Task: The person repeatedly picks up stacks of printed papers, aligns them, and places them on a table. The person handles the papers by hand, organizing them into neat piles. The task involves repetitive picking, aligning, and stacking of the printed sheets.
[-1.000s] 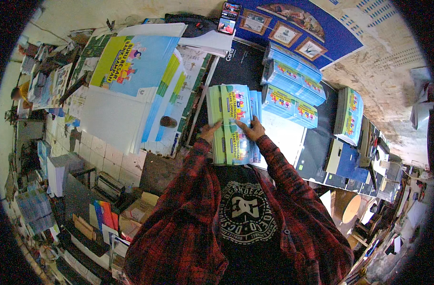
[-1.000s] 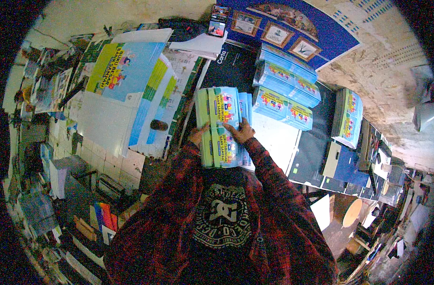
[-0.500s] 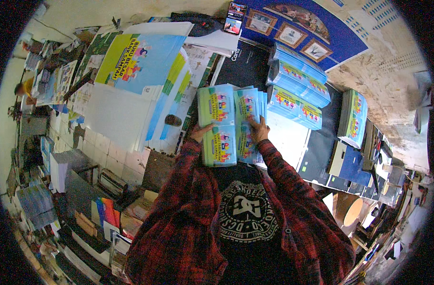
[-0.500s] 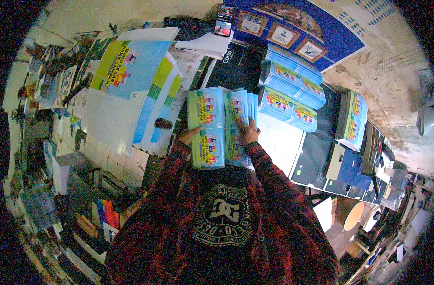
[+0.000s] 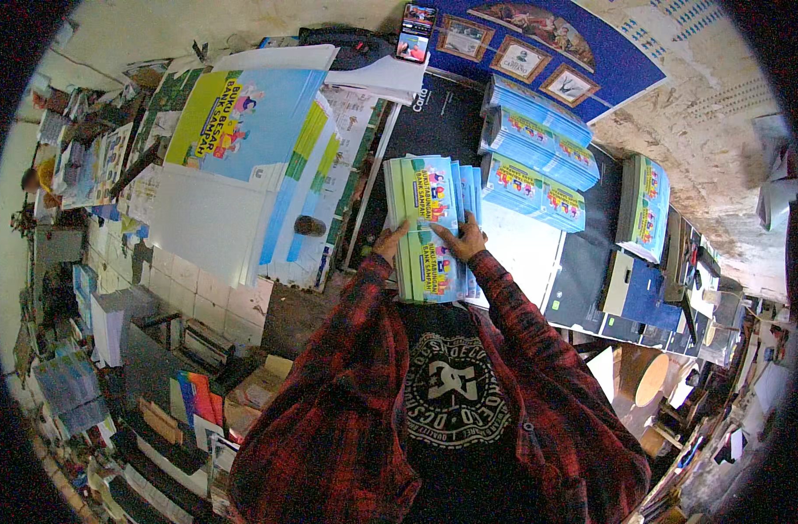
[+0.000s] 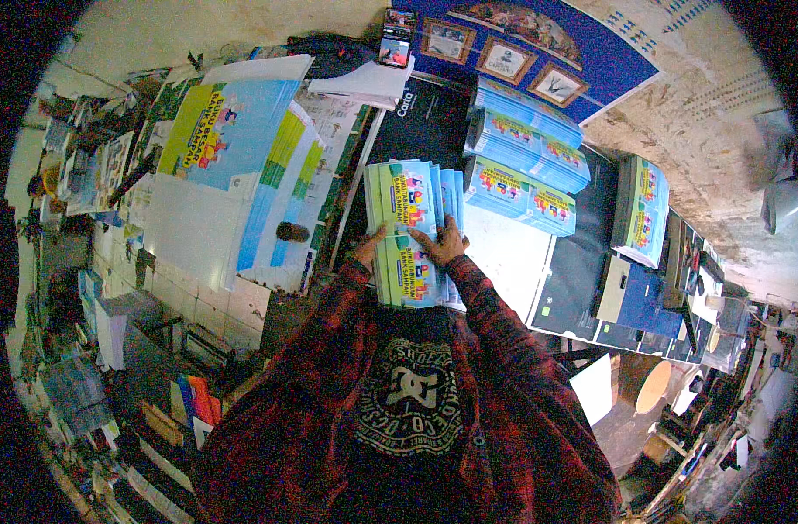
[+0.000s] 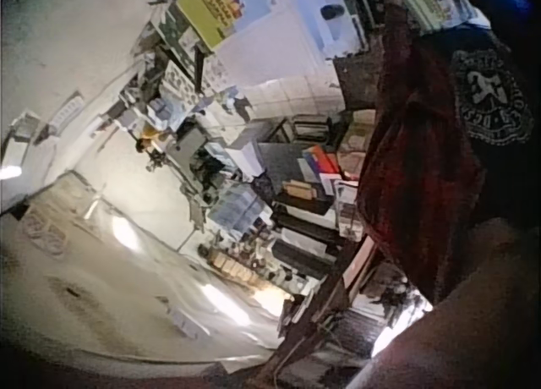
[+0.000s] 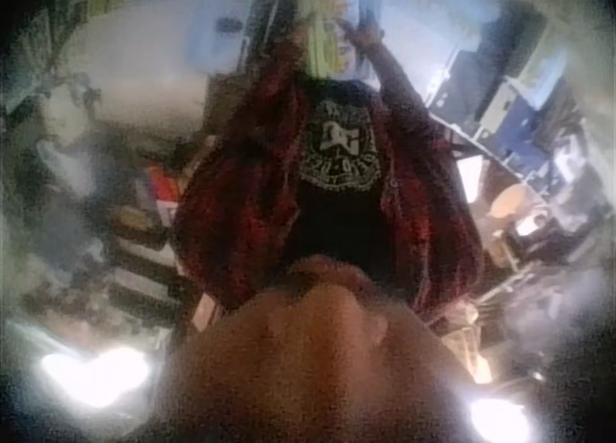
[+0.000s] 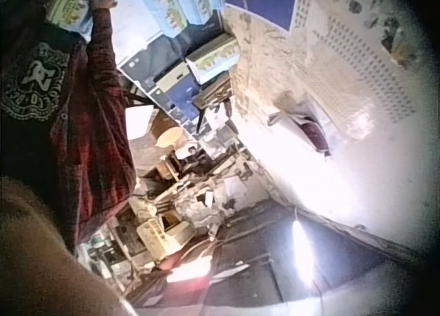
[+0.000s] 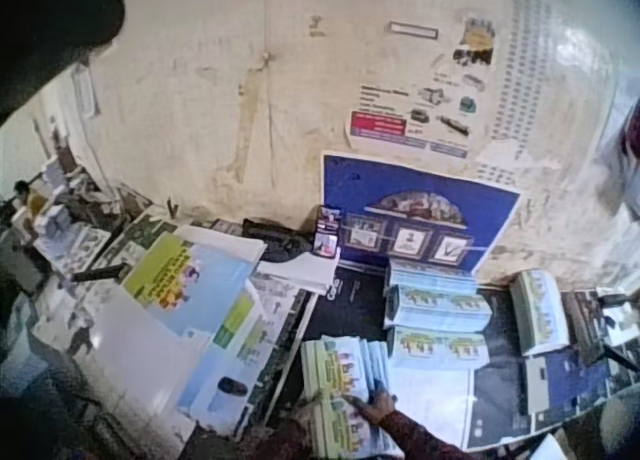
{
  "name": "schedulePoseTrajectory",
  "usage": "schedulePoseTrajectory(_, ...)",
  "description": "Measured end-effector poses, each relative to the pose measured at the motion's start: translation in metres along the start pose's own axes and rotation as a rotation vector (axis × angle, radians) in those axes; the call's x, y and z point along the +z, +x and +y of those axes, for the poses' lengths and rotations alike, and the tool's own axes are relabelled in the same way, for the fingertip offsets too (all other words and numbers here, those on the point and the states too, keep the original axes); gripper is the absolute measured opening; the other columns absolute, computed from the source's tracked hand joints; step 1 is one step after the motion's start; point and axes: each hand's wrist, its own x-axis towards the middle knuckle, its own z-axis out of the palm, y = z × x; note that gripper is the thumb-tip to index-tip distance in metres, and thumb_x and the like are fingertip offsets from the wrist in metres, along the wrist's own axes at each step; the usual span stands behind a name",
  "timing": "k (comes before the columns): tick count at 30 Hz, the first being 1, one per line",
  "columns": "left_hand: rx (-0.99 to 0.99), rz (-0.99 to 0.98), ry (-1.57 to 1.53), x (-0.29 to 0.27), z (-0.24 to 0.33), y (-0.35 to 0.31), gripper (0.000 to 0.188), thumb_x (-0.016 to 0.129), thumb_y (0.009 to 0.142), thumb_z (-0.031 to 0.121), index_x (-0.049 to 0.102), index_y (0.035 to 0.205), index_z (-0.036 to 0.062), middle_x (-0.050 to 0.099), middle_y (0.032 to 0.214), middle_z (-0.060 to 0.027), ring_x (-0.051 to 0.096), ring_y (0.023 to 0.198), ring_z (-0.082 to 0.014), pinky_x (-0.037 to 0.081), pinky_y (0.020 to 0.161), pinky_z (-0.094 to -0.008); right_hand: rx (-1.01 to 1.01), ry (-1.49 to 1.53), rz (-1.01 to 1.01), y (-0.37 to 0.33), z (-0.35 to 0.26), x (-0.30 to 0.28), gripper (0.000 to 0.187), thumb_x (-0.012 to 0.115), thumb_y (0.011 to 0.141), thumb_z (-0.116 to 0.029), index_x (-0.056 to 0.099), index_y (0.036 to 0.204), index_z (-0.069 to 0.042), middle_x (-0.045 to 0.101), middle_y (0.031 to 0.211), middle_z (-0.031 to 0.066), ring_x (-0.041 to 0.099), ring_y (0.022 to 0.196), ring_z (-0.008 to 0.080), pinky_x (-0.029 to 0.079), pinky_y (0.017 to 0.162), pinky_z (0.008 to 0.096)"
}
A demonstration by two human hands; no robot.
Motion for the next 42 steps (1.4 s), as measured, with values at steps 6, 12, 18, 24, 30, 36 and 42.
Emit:
schedulePoseTrajectory(6, 0.075, -0.053, 0.028, -0.053, -0.005, -0.002, 0.051, 0.061, 0.088, 0.036, 0.05, 0.128, 0.0077, 0.056, 0.121, -0.0059, 0.056, 0.106, -0.0182, 0.046, 0.089, -0.0323, -0.031, 0.012, -0.039, -0.002, -0.02, 0.001, 0.105, 0.065, 0.066, -0.069, 0.031, 0.134, 0.004, 0.06, 0.108, 0.0269, 0.059, 0.104, 0.0336, 0.035, 0.098, 0.0438)
schedulePoseTrajectory(12, 0.196, -0.055, 0.056, -0.044, 0.048, -0.051, 0.051, 0.056, 0.091, 0.035, 0.045, 0.133, 0.0079, 0.053, 0.126, -0.006, 0.053, 0.109, -0.0174, 0.043, 0.094, -0.0311, 0.002, -0.085, 0.108, 0.022, 0.038, 0.005, 0.081, 0.068, 0.07, -0.057, 0.053, 0.113, 0.01, 0.062, 0.099, 0.0264, 0.062, 0.093, 0.035, 0.047, 0.083, 0.0378)
schedulePoseTrajectory(18, 0.0, -0.171, -0.351, -0.042, 0.061, -0.07, 0.042, 0.058, 0.088, 0.024, 0.051, 0.125, 0.0044, 0.061, 0.115, -0.0102, 0.061, 0.099, -0.0223, 0.05, 0.084, -0.0374, -0.223, -0.28, 0.494, 0.006, 0.017, 0.028, 0.052, 0.063, 0.081, -0.032, 0.048, 0.13, -0.019, 0.03, 0.144, 0.0199, 0.038, 0.127, 0.0345, 0.026, 0.098, 0.0596)
schedulePoseTrajectory(24, 0.028, -0.038, 0.007, -0.038, 0.043, -0.049, 0.044, 0.063, 0.083, 0.022, 0.053, 0.123, 0.0074, 0.062, 0.112, -0.0099, 0.06, 0.099, -0.023, 0.052, 0.082, -0.0412, -0.393, -0.766, 0.168, 0.006, 0.021, 0.014, 0.041, 0.049, 0.09, -0.025, 0.049, 0.129, -0.035, 0.007, 0.155, -0.0007, 0.009, 0.141, 0.0285, 0.009, 0.103, 0.0638)
schedulePoseTrajectory(30, 0.186, 0.031, 0.369, 0.005, 0.013, -0.015, 0.047, 0.072, 0.079, 0.034, 0.061, 0.113, 0.0036, 0.066, 0.1, -0.0069, 0.063, 0.088, -0.0196, 0.051, 0.076, -0.0334, -0.177, -0.209, 0.066, 0.017, 0.02, 0.001, 0.066, 0.052, 0.082, -0.059, 0.047, 0.133, -0.019, 0.009, 0.154, 0.0004, 0.008, 0.141, 0.0244, 0.007, 0.104, 0.0633)
schedulePoseTrajectory(36, 0.092, 0.064, 0.048, 0.011, -0.01, 0.006, 0.057, 0.067, 0.081, 0.045, 0.056, 0.12, 0.0057, 0.062, 0.108, -0.0081, 0.061, 0.094, -0.0203, 0.049, 0.082, -0.0335, -0.176, -0.251, 0.011, 0.006, -0.004, -0.008, 0.083, 0.063, 0.066, -0.071, 0.061, 0.106, 0.001, 0.014, 0.152, 0.0131, 0.005, 0.141, 0.0303, 0.01, 0.101, 0.0674)
schedulePoseTrajectory(42, 0.038, -0.014, 0.011, -0.011, 0.005, -0.011, 0.055, 0.063, 0.083, 0.047, 0.057, 0.12, 0.0071, 0.063, 0.107, -0.0067, 0.061, 0.092, -0.0163, 0.05, 0.078, -0.0322, -0.155, -0.248, -0.049, 0.011, -0.015, -0.006, 0.093, 0.066, 0.062, -0.072, 0.058, 0.117, 0.003, 0.016, 0.152, 0.0079, 0.008, 0.14, 0.0315, 0.013, 0.101, 0.0678)
